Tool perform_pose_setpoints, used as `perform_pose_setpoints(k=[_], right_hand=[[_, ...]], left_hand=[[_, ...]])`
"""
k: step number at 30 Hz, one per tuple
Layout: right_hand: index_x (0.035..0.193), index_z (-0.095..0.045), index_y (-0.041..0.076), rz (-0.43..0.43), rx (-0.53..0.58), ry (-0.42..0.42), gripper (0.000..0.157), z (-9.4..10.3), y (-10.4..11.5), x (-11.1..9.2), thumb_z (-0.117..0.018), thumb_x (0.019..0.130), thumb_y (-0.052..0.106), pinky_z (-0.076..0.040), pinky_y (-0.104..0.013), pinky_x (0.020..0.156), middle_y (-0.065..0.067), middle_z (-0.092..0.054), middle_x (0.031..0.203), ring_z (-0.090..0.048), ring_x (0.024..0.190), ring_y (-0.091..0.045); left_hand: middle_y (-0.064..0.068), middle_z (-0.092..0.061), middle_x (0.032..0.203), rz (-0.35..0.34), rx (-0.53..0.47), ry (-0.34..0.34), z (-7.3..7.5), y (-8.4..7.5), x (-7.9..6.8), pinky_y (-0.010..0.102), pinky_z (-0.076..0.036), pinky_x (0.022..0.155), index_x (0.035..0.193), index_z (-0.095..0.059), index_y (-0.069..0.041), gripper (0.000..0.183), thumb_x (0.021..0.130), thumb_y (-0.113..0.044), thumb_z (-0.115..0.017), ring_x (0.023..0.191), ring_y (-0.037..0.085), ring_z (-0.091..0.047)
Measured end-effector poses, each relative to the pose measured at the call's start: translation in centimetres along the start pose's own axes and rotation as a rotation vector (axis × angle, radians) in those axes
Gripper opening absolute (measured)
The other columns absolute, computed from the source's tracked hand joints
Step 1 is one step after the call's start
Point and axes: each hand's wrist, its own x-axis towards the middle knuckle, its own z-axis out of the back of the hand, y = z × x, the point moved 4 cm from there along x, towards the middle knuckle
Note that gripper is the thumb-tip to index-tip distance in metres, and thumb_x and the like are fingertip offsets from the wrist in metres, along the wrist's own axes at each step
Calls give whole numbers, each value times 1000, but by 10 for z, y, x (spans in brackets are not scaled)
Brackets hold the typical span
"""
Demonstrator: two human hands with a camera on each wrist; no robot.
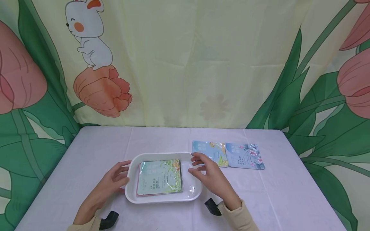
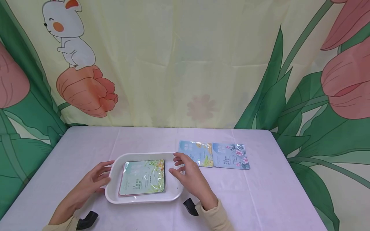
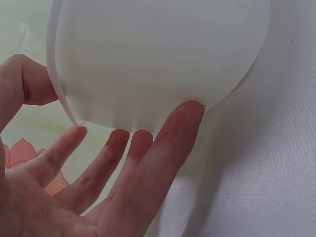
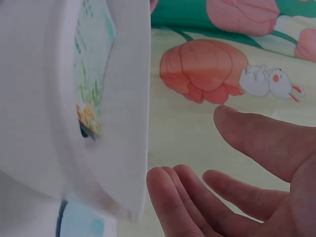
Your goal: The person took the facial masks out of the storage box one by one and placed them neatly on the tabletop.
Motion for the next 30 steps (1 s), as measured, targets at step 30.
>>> perform_pose_setpoints(k=[30], right_hand=[[140, -45, -3, -25, -13, 183, 59, -45, 4, 7, -71, 91, 17, -55, -41, 91, -19, -59, 126, -62, 111, -31]], left_hand=[[23, -41, 150, 10, 7, -4, 0, 1, 0, 45, -60, 78, 152, -32, -19, 67, 94, -16, -66, 132, 43, -48]])
